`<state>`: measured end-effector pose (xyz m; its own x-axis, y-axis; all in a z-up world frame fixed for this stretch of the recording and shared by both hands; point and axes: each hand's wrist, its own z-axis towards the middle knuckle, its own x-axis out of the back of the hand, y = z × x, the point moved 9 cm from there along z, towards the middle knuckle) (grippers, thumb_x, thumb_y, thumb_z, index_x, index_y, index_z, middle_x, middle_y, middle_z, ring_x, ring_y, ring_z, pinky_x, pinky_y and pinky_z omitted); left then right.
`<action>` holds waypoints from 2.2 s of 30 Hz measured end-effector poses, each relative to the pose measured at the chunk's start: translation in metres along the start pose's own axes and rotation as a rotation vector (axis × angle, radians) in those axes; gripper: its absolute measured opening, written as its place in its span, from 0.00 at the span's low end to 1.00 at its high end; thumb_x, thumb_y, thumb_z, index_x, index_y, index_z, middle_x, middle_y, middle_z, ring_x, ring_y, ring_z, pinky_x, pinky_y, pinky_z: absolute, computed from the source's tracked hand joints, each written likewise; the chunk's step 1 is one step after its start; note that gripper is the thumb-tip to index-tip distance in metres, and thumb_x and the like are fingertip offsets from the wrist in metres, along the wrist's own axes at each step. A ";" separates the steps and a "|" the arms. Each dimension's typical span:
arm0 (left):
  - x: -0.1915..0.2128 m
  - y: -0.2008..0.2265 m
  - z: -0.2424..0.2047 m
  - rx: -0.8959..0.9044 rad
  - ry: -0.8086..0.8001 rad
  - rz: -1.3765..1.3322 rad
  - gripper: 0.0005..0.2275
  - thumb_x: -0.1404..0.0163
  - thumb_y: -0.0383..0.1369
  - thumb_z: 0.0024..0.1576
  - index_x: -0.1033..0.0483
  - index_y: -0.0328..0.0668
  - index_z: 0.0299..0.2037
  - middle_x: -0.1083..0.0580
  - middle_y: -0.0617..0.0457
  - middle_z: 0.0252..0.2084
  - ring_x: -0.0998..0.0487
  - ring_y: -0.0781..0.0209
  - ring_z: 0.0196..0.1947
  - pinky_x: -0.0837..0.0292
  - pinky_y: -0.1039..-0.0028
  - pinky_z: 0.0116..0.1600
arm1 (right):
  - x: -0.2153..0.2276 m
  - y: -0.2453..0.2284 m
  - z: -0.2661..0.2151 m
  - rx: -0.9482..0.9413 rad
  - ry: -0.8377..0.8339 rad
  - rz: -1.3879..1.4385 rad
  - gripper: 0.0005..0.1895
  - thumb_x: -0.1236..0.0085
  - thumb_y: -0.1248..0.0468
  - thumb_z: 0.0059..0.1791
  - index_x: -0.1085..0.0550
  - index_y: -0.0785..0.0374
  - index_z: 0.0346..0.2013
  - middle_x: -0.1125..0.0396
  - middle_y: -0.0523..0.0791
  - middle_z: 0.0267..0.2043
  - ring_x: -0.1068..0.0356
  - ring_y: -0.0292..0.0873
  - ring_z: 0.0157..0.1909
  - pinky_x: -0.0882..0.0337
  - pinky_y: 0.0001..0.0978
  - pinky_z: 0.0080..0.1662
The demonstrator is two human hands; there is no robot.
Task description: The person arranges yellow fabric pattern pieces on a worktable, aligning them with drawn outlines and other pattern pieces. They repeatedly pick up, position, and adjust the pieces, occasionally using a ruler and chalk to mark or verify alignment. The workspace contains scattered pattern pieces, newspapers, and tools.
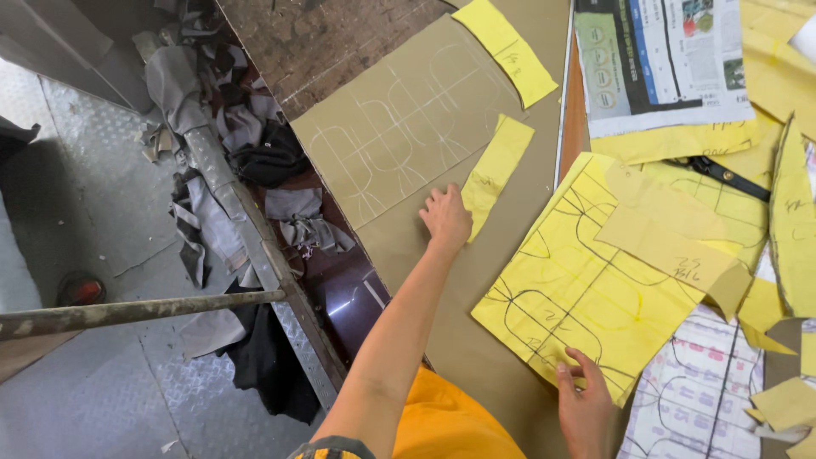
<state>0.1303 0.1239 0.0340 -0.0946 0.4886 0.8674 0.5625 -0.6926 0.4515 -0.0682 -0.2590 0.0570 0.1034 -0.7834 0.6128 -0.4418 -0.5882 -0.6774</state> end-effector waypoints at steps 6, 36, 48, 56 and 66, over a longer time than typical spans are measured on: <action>-0.013 -0.001 0.010 -0.022 -0.029 -0.060 0.18 0.46 0.25 0.52 0.30 0.43 0.54 0.24 0.44 0.49 0.28 0.42 0.58 0.38 0.44 0.58 | 0.015 -0.006 0.010 0.058 0.050 0.166 0.18 0.41 0.62 0.51 0.24 0.59 0.56 0.31 0.43 0.35 0.38 0.34 0.27 0.36 0.30 0.33; -0.023 -0.076 -0.288 -0.517 -0.698 -0.362 0.18 0.47 0.32 0.55 0.25 0.42 0.57 0.22 0.44 0.41 0.21 0.45 0.43 0.26 0.60 0.49 | 0.173 0.170 0.085 -0.305 0.402 0.204 0.17 0.38 0.62 0.57 0.28 0.68 0.56 0.34 0.46 0.33 0.44 0.37 0.23 0.46 0.32 0.24; 0.113 -0.155 -0.150 -0.264 -0.421 -0.566 0.11 0.49 0.29 0.59 0.22 0.39 0.51 0.20 0.48 0.38 0.19 0.53 0.38 0.26 0.69 0.46 | -0.066 -0.017 0.027 -0.167 -0.130 0.883 0.18 0.51 0.74 0.50 0.30 0.66 0.56 0.35 0.45 0.39 0.31 0.43 0.38 0.34 0.34 0.37; 0.185 -0.242 -0.002 -0.269 -0.534 -0.427 0.12 0.48 0.30 0.57 0.21 0.42 0.50 0.20 0.46 0.39 0.19 0.51 0.36 0.24 0.67 0.44 | -0.276 -0.175 -0.007 -0.363 -0.393 0.817 0.14 0.49 0.66 0.53 0.28 0.74 0.50 0.29 0.53 0.42 0.25 0.46 0.42 0.24 0.39 0.48; 0.263 -0.292 0.184 -0.240 -0.397 -0.428 0.12 0.48 0.31 0.59 0.22 0.41 0.52 0.18 0.45 0.39 0.17 0.57 0.39 0.24 0.70 0.46 | -0.333 -0.282 0.003 -0.445 -0.297 1.094 0.10 0.51 0.64 0.53 0.29 0.68 0.46 0.34 0.48 0.37 0.25 0.45 0.41 0.22 0.40 0.46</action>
<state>0.0921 0.5524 0.0911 0.0676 0.8764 0.4767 0.3380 -0.4697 0.8156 0.0243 0.1676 0.0427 -0.3412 -0.8721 -0.3508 -0.6840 0.4863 -0.5438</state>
